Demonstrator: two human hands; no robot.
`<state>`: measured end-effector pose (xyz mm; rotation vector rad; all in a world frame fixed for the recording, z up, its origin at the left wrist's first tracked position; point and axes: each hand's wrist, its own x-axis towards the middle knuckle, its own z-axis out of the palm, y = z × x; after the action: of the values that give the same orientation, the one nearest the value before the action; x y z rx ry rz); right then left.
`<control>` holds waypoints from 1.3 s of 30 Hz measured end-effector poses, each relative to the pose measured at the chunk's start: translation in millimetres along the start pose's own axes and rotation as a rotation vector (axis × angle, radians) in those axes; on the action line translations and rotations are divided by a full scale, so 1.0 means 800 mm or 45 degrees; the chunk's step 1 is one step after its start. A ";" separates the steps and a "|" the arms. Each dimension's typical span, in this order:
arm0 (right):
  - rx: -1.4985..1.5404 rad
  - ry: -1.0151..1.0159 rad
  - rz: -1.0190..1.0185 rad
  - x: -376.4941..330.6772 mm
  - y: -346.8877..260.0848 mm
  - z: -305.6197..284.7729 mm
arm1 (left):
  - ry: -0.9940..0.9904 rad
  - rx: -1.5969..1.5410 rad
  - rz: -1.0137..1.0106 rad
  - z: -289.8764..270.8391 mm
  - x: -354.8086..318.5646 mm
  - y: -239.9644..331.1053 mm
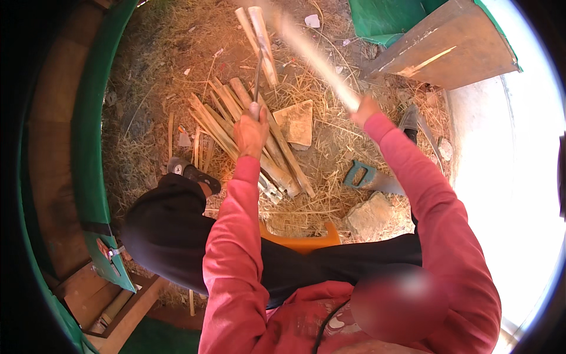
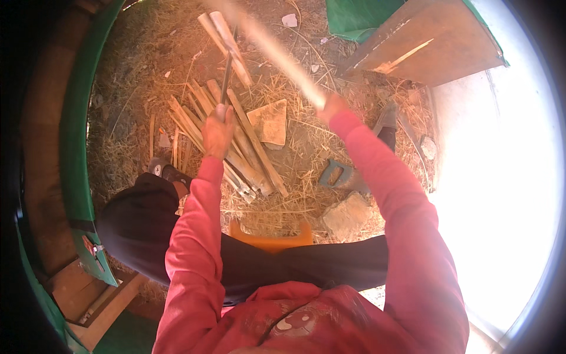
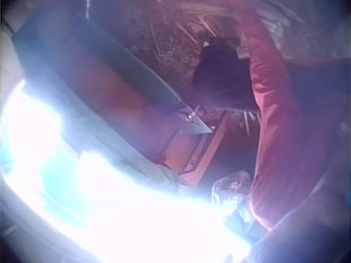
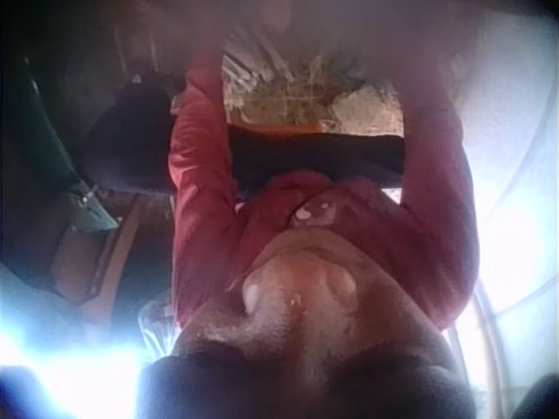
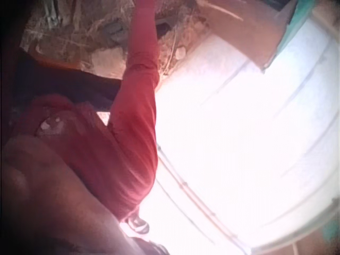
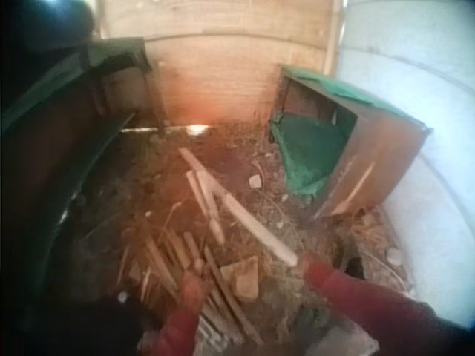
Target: The person sits on the ground and uses a knife to split thin wooden sticks. They hold a stick in one hand and use the knife to pry it apart into smaller pieces, repeating this process with multiple sticks.
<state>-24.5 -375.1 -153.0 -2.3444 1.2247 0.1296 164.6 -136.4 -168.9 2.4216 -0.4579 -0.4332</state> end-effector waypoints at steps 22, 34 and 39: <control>-0.116 -0.256 0.097 0.016 0.056 0.071 | -0.139 0.134 0.012 0.055 0.017 -0.022; 0.775 0.093 -0.114 -0.024 -0.008 0.026 | -0.153 0.252 0.019 0.068 0.035 -0.085; 0.949 0.017 -0.197 -0.011 -0.072 -0.070 | -0.140 0.214 -0.039 0.042 0.026 -0.072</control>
<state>8.4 -367.0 -79.6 -1.7649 0.8809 -0.3405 181.7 -119.9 -234.1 2.5781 -0.5242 -0.5636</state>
